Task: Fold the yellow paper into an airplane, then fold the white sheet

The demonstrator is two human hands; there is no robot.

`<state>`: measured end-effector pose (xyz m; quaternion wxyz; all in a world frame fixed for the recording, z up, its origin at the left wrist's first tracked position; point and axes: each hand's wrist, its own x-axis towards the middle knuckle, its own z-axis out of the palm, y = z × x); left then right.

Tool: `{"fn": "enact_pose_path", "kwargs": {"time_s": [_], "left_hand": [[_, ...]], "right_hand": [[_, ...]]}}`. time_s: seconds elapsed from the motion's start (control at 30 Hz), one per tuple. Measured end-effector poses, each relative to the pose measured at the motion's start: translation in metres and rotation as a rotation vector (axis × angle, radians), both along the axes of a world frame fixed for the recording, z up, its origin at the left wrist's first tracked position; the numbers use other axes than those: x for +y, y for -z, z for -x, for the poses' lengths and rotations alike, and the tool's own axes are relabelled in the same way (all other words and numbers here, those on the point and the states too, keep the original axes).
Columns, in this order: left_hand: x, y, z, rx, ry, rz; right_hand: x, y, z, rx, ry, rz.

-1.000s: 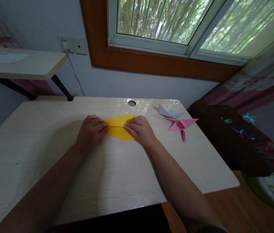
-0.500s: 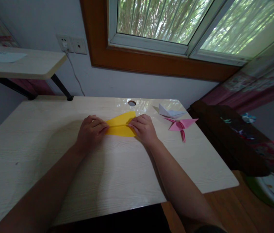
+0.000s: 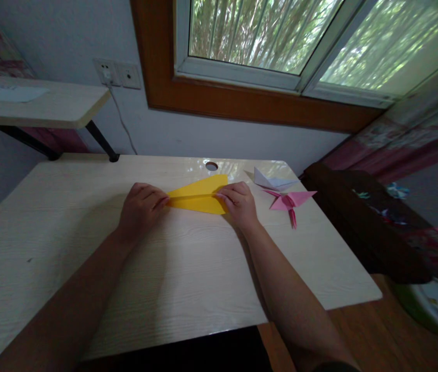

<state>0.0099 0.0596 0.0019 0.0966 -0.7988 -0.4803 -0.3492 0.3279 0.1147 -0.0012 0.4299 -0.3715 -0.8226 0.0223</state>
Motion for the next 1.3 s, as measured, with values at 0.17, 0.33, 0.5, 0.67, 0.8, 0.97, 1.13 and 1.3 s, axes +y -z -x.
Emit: {"fn": "enact_pose_path", "kwargs": {"time_s": [0.17, 0.33, 0.5, 0.67, 0.8, 0.97, 1.13, 1.3], "left_hand": [[0.003, 0.004, 0.003, -0.033, -0.007, 0.015], [0.006, 0.008, 0.007, -0.087, -0.005, -0.001], [0.009, 0.012, 0.011, -0.159, -0.033, -0.014], [0.011, 0.014, 0.015, -0.22, -0.06, -0.026], [0.012, 0.013, 0.016, -0.253, -0.097, -0.005], [0.012, 0.013, 0.016, -0.269, -0.114, 0.008], [0.013, 0.015, 0.017, -0.284, -0.134, -0.008], [0.013, 0.016, 0.017, -0.295, -0.12, -0.024]], "right_hand": [[0.001, 0.001, -0.004, 0.055, 0.035, -0.009], [0.002, 0.002, -0.005, 0.054, 0.039, 0.004], [0.003, 0.0, -0.004, 0.045, 0.038, -0.008], [0.005, 0.001, -0.005, 0.068, 0.06, -0.007], [0.006, 0.002, -0.007, 0.102, 0.085, -0.015], [0.007, 0.004, -0.009, 0.163, 0.12, 0.012], [0.01, 0.005, -0.012, 0.286, 0.16, 0.052], [0.008, 0.002, -0.01, 0.355, 0.209, 0.089]]}}
